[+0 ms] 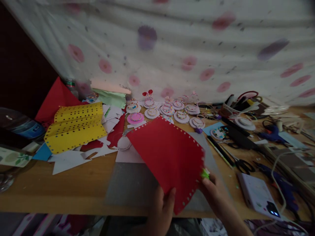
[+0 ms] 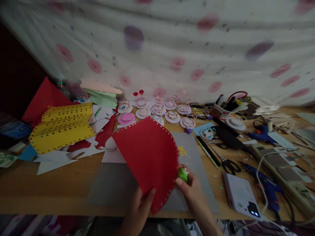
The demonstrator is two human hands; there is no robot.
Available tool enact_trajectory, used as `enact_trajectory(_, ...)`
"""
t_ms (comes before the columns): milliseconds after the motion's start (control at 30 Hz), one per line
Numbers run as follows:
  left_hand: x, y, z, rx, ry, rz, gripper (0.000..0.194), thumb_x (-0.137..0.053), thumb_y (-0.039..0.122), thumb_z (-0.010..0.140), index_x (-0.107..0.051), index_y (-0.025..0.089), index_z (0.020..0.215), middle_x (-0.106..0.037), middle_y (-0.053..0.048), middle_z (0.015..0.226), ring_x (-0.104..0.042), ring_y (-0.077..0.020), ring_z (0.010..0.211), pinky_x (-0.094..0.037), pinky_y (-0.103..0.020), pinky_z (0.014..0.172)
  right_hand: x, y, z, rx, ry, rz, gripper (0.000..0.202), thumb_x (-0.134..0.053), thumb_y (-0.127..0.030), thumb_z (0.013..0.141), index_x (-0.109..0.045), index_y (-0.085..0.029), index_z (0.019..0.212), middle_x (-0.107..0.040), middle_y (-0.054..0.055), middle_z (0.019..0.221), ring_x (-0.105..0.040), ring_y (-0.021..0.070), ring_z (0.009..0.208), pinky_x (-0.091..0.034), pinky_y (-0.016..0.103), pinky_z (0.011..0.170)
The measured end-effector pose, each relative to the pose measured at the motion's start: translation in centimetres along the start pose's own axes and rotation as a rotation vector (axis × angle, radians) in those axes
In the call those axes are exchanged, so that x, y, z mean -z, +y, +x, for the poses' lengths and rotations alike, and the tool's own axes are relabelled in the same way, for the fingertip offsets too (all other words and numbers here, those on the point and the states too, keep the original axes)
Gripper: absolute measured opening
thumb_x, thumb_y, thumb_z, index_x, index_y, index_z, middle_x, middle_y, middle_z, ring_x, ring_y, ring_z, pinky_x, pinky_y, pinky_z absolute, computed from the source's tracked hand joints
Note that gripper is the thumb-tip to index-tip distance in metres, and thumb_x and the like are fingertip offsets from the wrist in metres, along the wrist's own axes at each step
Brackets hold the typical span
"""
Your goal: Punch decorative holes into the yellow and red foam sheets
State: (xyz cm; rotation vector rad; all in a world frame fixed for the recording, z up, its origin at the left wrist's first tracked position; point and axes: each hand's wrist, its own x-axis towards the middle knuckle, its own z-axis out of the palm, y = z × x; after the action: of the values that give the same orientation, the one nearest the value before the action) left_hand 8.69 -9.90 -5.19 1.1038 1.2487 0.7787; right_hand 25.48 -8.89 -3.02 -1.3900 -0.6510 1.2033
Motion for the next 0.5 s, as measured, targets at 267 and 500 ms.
enact_trajectory(267, 7.7, 2.8, 0.3, -0.063, -0.131, 0.217, 0.041, -0.043, 0.050, 0.090, -0.065, 0.023, 0.111, -0.071, -0.010, 0.108, -0.066, -0.0248, 0.095, -0.050, -0.035, 0.086, 1.7, 0.1, 0.0, -0.059, 0.203, -0.091, 0.040, -0.087, -0.036, 0.048, -0.072, -0.020, 0.081, -0.075, 0.007, 0.079, -0.067, 0.0255, 0.068, -0.057, 0.033, 0.063)
enact_trajectory(500, 28.3, 8.8, 9.2, -0.474, 0.608, 1.353, 0.078, -0.066, 0.039, 0.072, -0.038, 0.009, 0.138, -0.031, -0.023, 0.151, -0.017, -0.0425, 0.141, -0.016, -0.056, 0.111, 1.3, 2.8, 0.3, -0.362, 0.116, 0.292, 0.042, -0.088, -0.030, 0.048, -0.070, -0.021, 0.085, -0.077, 0.009, 0.078, -0.072, 0.0308, 0.065, -0.060, 0.037, 0.055)
